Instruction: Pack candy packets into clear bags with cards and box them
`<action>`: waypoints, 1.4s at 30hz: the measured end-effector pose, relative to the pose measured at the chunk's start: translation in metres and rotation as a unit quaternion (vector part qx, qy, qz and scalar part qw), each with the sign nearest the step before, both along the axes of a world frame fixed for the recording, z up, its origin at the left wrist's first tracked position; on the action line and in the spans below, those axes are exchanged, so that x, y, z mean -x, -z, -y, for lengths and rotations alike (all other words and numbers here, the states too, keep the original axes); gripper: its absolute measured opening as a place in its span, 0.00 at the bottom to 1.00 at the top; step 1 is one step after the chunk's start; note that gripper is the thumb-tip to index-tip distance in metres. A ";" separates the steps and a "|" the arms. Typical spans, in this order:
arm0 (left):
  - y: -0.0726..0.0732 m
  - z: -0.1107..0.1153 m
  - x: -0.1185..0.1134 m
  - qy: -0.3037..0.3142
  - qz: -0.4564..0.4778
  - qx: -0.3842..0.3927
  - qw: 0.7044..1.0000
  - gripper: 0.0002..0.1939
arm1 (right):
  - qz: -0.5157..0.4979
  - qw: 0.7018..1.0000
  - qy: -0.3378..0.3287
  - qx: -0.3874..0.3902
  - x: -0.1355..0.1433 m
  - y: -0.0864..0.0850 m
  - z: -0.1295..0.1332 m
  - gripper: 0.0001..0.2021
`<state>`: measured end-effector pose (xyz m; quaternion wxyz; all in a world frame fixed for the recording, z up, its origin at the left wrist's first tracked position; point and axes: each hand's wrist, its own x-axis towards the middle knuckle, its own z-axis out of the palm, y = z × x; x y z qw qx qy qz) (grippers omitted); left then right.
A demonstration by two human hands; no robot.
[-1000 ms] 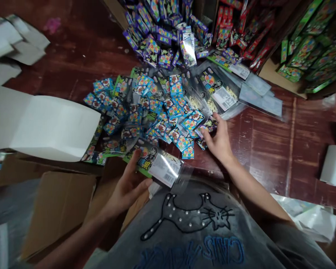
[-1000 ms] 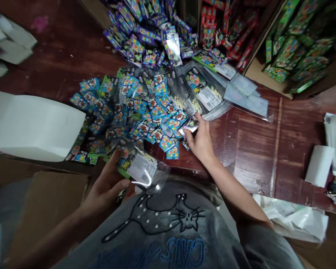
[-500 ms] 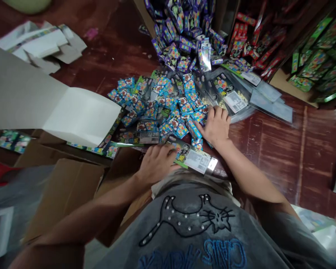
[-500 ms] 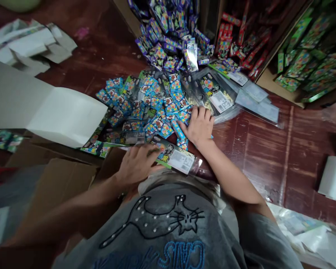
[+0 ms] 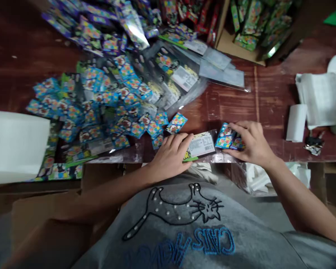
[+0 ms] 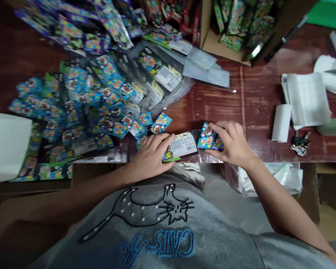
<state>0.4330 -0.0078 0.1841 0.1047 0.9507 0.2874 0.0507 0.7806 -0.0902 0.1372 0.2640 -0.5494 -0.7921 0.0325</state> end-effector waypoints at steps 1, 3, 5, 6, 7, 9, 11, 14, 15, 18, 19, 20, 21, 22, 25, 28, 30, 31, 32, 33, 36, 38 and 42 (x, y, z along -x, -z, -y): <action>0.005 -0.002 -0.006 0.001 -0.002 0.013 1.000 0.47 | 0.000 0.999 -0.008 0.033 -0.002 0.009 0.008 0.42; 0.013 -0.007 -0.016 0.014 -0.012 0.038 0.999 0.47 | -0.011 0.994 -0.032 0.104 -0.005 0.024 0.015 0.41; 0.017 -0.014 -0.023 0.039 -0.023 0.058 0.997 0.48 | -0.033 0.989 -0.045 0.140 -0.010 0.034 0.015 0.41; 0.018 -0.016 -0.026 0.054 -0.029 0.067 0.996 0.48 | -0.044 0.988 -0.041 0.143 -0.013 0.037 0.013 0.42; 0.019 -0.019 -0.028 0.065 -0.036 0.074 0.995 0.48 | -0.052 0.988 -0.031 0.139 -0.016 0.039 0.011 0.42; 0.019 -0.021 -0.034 0.066 -0.043 0.084 0.993 0.48 | -0.063 0.990 -0.013 0.128 -0.020 0.041 0.008 0.43; 0.020 -0.021 -0.039 0.046 -0.043 0.090 0.994 0.47 | -0.070 0.989 -0.018 0.130 -0.021 0.042 0.008 0.43; 0.022 -0.021 -0.046 0.028 -0.042 0.094 0.994 0.46 | -0.077 0.986 -0.060 0.134 -0.017 0.044 0.010 0.42; 0.023 -0.022 -0.049 0.035 -0.045 0.095 0.994 0.46 | -0.080 0.985 -0.078 0.133 -0.015 0.044 0.010 0.42; 0.025 -0.025 -0.054 0.066 -0.056 0.088 0.992 0.47 | -0.105 0.976 -0.117 0.149 -0.016 0.046 0.007 0.45; 0.026 -0.026 -0.055 0.071 -0.059 0.085 0.992 0.48 | -0.118 0.974 -0.112 0.155 -0.019 0.046 0.007 0.49; 0.027 -0.027 -0.055 0.074 -0.062 0.084 0.992 0.49 | -0.131 0.974 -0.094 0.159 -0.023 0.046 0.007 0.53; 0.027 -0.027 -0.056 0.075 -0.064 0.085 0.991 0.49 | -0.140 0.975 -0.067 0.161 -0.029 0.047 0.010 0.58; 0.028 -0.028 -0.056 0.074 -0.065 0.087 0.991 0.50 | -0.146 0.976 -0.036 0.160 -0.034 0.047 0.013 0.61; 0.030 -0.027 -0.056 0.064 -0.063 0.086 0.992 0.50 | -0.153 0.976 0.003 0.154 -0.046 0.050 0.025 0.52; 0.031 -0.028 -0.056 0.060 -0.059 0.080 0.993 0.51 | -0.166 0.974 -0.043 0.148 -0.045 0.053 0.029 0.38; 0.032 -0.030 -0.056 0.071 -0.064 0.086 0.992 0.51 | -0.177 0.970 -0.067 0.155 -0.044 0.055 0.024 0.38; 0.032 -0.032 -0.056 0.081 -0.067 0.093 0.990 0.51 | -0.182 0.967 -0.077 0.162 -0.044 0.056 0.019 0.38; 0.032 -0.034 -0.057 0.092 -0.070 0.099 0.988 0.51 | -0.186 0.964 -0.085 0.169 -0.045 0.056 0.015 0.38; 0.033 -0.035 -0.057 0.100 -0.070 0.104 0.987 0.51 | -0.187 0.963 -0.089 0.173 -0.046 0.057 0.010 0.37; 0.034 -0.035 -0.058 0.092 -0.064 0.105 0.988 0.53 | -0.176 0.967 -0.088 0.161 -0.044 0.057 -0.001 0.37; 0.034 -0.031 -0.059 0.070 -0.062 0.100 0.991 0.55 | -0.167 0.973 -0.086 0.134 -0.036 0.055 -0.003 0.42; 0.033 -0.023 -0.060 0.020 -0.061 0.106 0.992 0.55 | -0.141 0.988 -0.006 0.067 -0.014 0.053 0.005 0.39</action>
